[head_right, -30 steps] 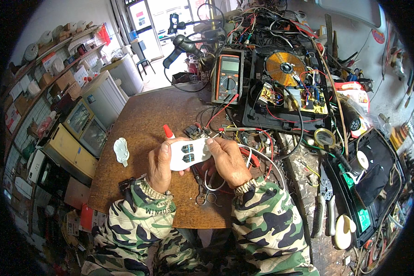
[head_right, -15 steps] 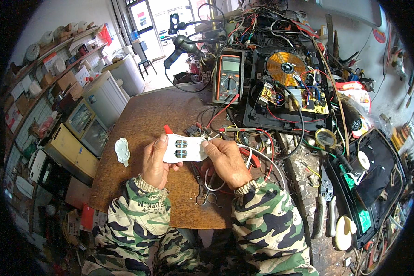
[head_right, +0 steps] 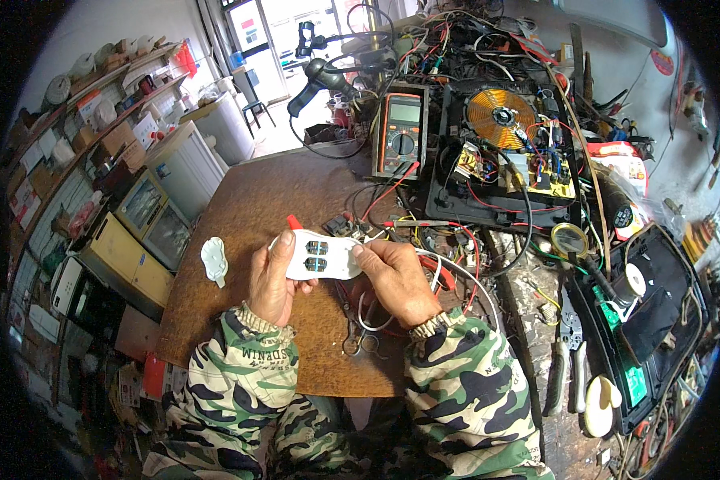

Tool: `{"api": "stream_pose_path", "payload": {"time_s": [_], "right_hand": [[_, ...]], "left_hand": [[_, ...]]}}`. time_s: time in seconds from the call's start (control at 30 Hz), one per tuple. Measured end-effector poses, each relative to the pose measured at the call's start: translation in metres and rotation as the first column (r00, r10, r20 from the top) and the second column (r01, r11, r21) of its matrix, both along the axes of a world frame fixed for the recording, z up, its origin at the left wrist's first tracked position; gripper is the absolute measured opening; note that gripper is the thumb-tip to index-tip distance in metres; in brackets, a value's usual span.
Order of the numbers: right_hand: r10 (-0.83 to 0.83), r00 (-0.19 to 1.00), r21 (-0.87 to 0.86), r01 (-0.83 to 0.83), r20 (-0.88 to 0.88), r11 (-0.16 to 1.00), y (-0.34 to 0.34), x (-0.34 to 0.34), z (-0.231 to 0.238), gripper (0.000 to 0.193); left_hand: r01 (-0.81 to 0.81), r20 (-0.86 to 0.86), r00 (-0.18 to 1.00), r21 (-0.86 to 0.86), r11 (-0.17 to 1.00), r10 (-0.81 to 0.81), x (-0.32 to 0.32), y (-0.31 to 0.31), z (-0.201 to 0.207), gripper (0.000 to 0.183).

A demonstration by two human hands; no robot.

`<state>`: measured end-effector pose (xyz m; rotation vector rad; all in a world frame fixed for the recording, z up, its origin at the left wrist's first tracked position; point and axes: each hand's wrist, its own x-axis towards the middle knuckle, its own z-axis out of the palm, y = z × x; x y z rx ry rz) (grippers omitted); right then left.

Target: The person applies glue to a white plastic shell, inserts small components, and then places a circuit board into the shell. The person handles the shell and board repeatedly while working at a cluttered electronics workbench.

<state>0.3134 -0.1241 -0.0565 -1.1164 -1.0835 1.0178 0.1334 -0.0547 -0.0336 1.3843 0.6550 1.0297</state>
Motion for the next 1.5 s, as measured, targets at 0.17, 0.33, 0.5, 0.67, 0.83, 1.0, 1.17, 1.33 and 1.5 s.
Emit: {"api": "stream_pose_path", "payload": {"time_s": [0.17,0.33,0.5,0.67,0.83,1.0,1.17,1.33,1.5], "right_hand": [[0.041,0.999,-0.028,-0.041,-0.002,0.999,0.002,-0.007,0.006,0.030],[0.009,1.000,-0.040,-0.009,-0.006,0.999,-0.004,-0.003,0.010,0.027],[0.160,0.987,-0.047,-0.161,-0.026,0.986,0.001,-0.010,0.007,0.023],[0.168,0.985,-0.113,-0.163,0.041,0.980,-0.007,0.000,0.005,0.020],[0.208,0.978,-0.093,-0.205,0.022,0.974,-0.004,-0.008,0.009,0.019],[0.226,0.974,-0.133,-0.220,0.033,0.966,-0.006,-0.003,0.009,0.019],[0.281,0.957,-0.122,-0.287,-0.070,0.950,-0.006,-0.008,0.014,0.022],[0.285,0.946,-0.109,-0.303,-0.154,0.947,-0.006,-0.010,0.013,0.022],[0.150,0.989,0.075,-0.149,-0.006,0.986,-0.007,-0.006,0.009,0.023]], "left_hand": [[-0.070,0.014,0.998,0.054,0.996,0.069,-0.010,-0.002,0.004,0.044],[-0.071,0.123,0.991,0.090,0.993,0.060,0.001,0.005,-0.006,0.029],[-0.170,0.101,0.983,0.165,0.972,0.155,-0.012,0.004,-0.001,0.023],[-0.130,0.137,0.985,0.212,0.968,0.103,0.006,0.008,-0.012,0.023],[-0.118,0.116,0.989,0.284,0.952,0.088,-0.004,0.002,-0.001,0.023],[-0.085,0.103,0.993,0.249,0.965,0.060,0.000,0.006,-0.010,0.031],[-0.116,0.095,0.991,0.194,0.974,0.099,-0.005,0.002,-0.004,0.039],[-0.114,0.086,0.991,0.152,0.982,0.102,-0.007,0.004,-0.005,0.043],[-0.106,0.098,0.990,-0.001,0.994,0.106,-0.003,0.007,-0.007,0.047]]}}
